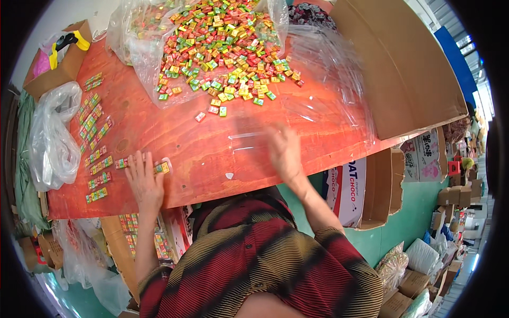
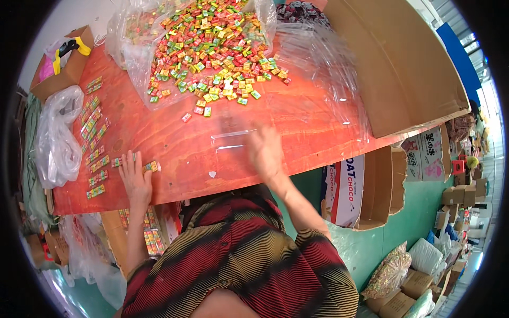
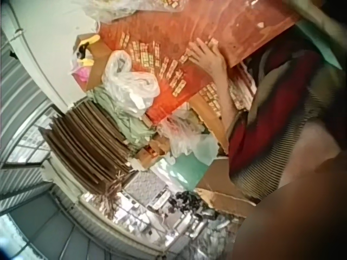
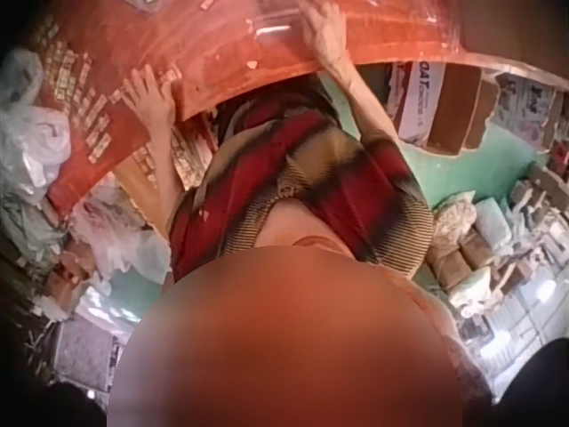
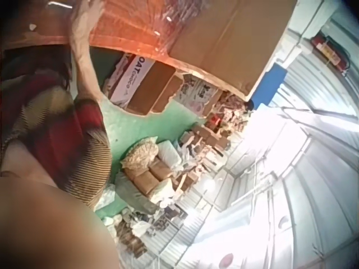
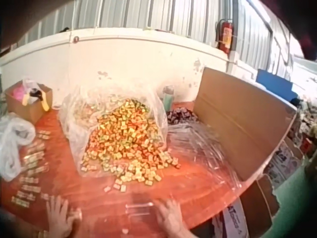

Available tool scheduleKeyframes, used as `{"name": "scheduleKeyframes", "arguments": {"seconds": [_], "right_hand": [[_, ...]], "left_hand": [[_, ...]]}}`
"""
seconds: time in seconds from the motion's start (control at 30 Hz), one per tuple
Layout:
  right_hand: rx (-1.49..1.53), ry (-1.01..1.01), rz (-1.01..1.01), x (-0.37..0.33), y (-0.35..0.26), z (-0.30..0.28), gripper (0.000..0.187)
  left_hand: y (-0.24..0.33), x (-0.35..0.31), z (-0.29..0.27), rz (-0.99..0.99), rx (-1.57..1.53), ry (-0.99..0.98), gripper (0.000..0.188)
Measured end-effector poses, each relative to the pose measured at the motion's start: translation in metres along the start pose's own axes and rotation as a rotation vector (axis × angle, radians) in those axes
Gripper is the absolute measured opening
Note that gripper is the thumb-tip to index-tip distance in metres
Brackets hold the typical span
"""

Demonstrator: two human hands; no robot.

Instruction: The person is sorting and arranging small colorful rectangular items into rows on a work table.

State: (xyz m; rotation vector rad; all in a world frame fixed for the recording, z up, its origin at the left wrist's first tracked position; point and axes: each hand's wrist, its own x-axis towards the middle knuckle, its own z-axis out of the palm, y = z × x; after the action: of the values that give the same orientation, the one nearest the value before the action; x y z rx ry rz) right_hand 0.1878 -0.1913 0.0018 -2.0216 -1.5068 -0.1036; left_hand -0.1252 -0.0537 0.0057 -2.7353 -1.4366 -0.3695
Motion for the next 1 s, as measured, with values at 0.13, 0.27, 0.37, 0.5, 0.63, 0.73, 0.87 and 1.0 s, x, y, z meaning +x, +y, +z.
{"name": "scheduleKeyframes", "arguments": {"seconds": [0.13,0.27,0.37,0.5,0.63,0.73,0.87,1.0], "right_hand": [[-0.296,0.198,0.087,0.03,0.036,-0.015,0.021],[-0.351,0.085,0.13,0.024,0.065,0.002,0.012],[-0.242,0.05,0.056,0.018,0.065,0.001,0.009],[-0.338,0.06,0.089,0.012,0.064,-0.008,0.007],[-0.507,0.141,0.126,0.025,0.037,-0.013,0.012],[-0.133,0.079,-0.059,0.047,0.012,0.003,0.024],[0.149,-0.124,-0.038,0.084,-0.033,0.048,0.026],[0.18,-0.174,-0.122,0.094,-0.047,0.071,0.025]], "left_hand": [[0.07,0.009,-0.012,0.245,-0.28,0.054,0.053],[0.147,0.03,0.017,0.508,-0.403,0.037,0.051],[0.162,0.039,0.035,0.501,-0.476,-0.096,0.047],[0.141,0.034,0.037,0.466,-0.377,-0.065,0.036],[0.116,0.019,0.032,0.389,-0.366,-0.019,0.03],[0.112,0.024,0.021,0.32,-0.399,0.125,0.026],[0.111,0.075,0.02,0.055,-0.467,0.106,0.026],[0.104,0.114,0.036,0.034,-0.471,-0.144,0.02]]}}
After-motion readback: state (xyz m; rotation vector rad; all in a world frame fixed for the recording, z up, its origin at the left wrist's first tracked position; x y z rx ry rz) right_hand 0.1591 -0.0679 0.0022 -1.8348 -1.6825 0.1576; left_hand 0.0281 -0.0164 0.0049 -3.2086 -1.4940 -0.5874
